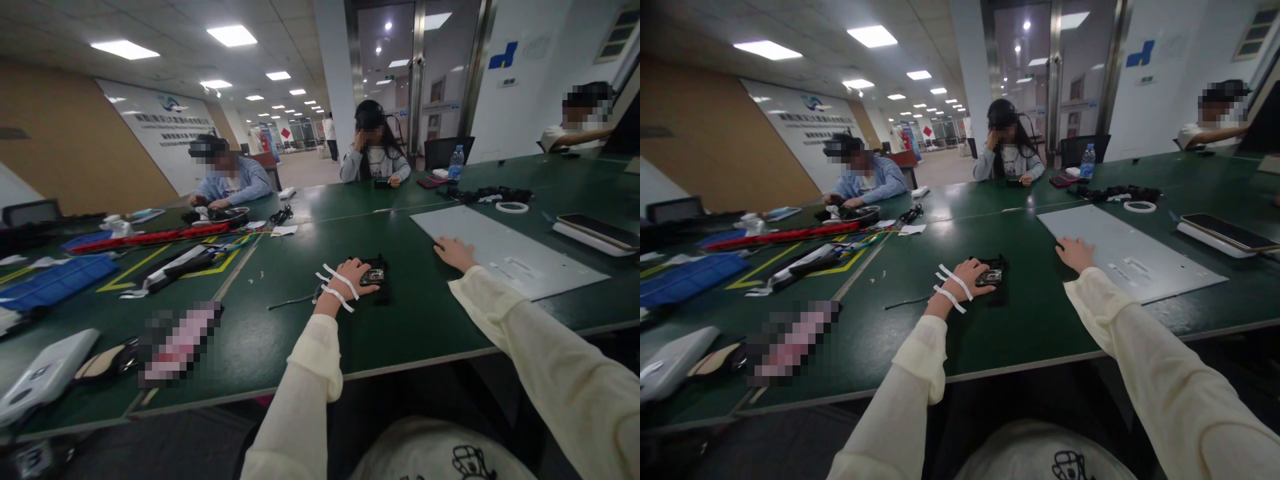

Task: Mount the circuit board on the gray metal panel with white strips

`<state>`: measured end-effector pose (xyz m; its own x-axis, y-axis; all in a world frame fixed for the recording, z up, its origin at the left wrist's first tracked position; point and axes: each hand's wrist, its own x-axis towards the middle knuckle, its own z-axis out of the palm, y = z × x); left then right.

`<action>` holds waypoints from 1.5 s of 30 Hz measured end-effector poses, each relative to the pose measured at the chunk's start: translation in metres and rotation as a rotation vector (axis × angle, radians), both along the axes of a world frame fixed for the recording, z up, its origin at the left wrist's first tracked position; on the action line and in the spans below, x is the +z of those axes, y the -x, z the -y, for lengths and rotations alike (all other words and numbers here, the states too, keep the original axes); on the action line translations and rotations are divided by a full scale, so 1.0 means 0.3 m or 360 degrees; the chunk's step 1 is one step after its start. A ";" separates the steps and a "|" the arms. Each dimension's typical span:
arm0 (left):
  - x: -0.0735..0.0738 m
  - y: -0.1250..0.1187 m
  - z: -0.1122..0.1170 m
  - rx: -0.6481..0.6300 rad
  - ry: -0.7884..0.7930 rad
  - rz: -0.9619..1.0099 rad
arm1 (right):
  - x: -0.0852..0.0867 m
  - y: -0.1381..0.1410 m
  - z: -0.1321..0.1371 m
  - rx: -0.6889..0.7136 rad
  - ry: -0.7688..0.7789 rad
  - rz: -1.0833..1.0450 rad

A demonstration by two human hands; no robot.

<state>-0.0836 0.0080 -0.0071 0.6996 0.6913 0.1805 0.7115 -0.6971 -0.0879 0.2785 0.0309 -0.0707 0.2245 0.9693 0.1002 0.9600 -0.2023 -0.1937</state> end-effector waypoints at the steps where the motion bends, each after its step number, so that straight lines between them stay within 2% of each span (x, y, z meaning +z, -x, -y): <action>1: -0.002 0.000 -0.003 0.0002 0.0001 0.0005 | 0.001 0.010 0.002 0.0014 0.0000 -0.0010; 8: -0.002 -0.005 -0.025 -0.0039 0.0010 0.0020 | 0.021 0.103 0.038 0.0205 -0.0018 -0.0070; 15: 0.096 0.012 0.002 0.0011 -0.0184 0.0249 | 0.052 0.227 0.085 0.0508 -0.0027 -0.0102; 19: 0.146 0.015 0.006 0.0083 -0.0228 0.0391 | 0.082 0.314 0.137 0.0762 -0.0047 -0.0105; 25: 0.193 -0.013 -0.004 0.0068 -0.0292 0.0426 | 0.132 0.417 0.247 0.1225 -0.0102 -0.0178; 30: 0.225 -0.059 0.003 0.0070 -0.0292 0.0384 | 0.167 0.452 0.313 0.1493 -0.0070 -0.0301; 36: 0.266 -0.111 0.009 0.0044 -0.0327 0.0394 | 0.195 0.460 0.351 0.1772 -0.0024 -0.0329; 40: 0.258 -0.140 0.009 0.0043 -0.0338 0.0360 | 0.197 0.466 0.365 0.1929 -0.0026 -0.0345; 45: 0.194 -0.164 -0.001 0.0074 -0.0270 0.0298 | 0.189 0.474 0.376 0.2020 -0.0129 -0.0295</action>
